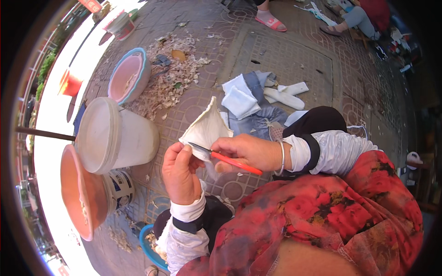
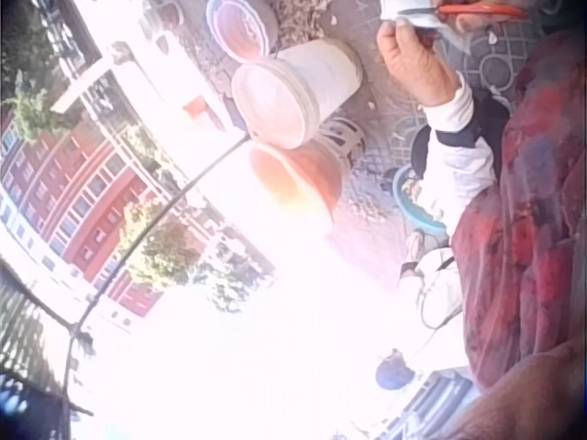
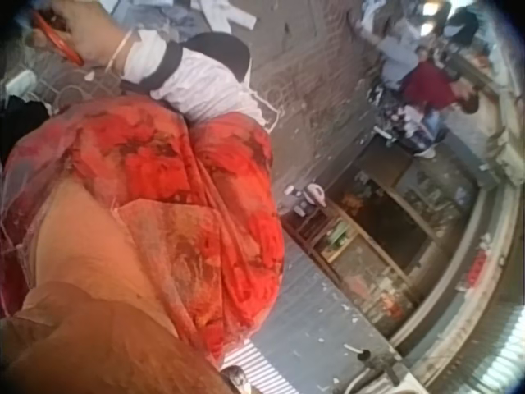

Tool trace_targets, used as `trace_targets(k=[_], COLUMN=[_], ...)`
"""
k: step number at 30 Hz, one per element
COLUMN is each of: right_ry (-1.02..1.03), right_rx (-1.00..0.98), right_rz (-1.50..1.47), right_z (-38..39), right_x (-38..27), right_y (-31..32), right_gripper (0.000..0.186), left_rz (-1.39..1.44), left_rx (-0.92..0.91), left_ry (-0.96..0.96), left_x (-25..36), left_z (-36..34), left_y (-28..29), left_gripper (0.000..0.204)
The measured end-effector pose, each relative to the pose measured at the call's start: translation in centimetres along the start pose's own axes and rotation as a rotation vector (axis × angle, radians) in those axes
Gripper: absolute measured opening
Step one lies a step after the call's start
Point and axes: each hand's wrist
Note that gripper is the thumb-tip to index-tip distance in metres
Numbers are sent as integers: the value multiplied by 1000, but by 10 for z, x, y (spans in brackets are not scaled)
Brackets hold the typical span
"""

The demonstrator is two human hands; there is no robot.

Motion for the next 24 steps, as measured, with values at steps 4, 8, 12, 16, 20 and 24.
trace_targets(k=[4,8,12,16,20,24], right_ry=[21,-33,-11,-35,31,79], right_rx=[32,25,24,-19,1,52], right_rz=[103,139,215,53,74,349], right_z=[-2,0,2,3,2,1], right_x=[-1,-3,-4,-5,-1,3], right_y=[0,2,4,3,0,2], right_gripper=[39,37,36,36,36,37], left_rz=[-16,-44,-39,21,32,-85], left_rx=[20,-5,-1,-8,-44,-47], left_ry=[0,26,30,70,106,95], left_x=[-1,-1,0,1,3,1], left_z=[-1,-1,1,-2,-2,-1], left_y=[5,6,5,9,7,4], left_gripper=[11,11,11,11,10,9])
Point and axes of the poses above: each hand's wrist, its own z-axis away from the middle knuckle, its own y-axis out of the back of the hand, x = y × z, and after that the axes turned 13 degrees about z, right-handed
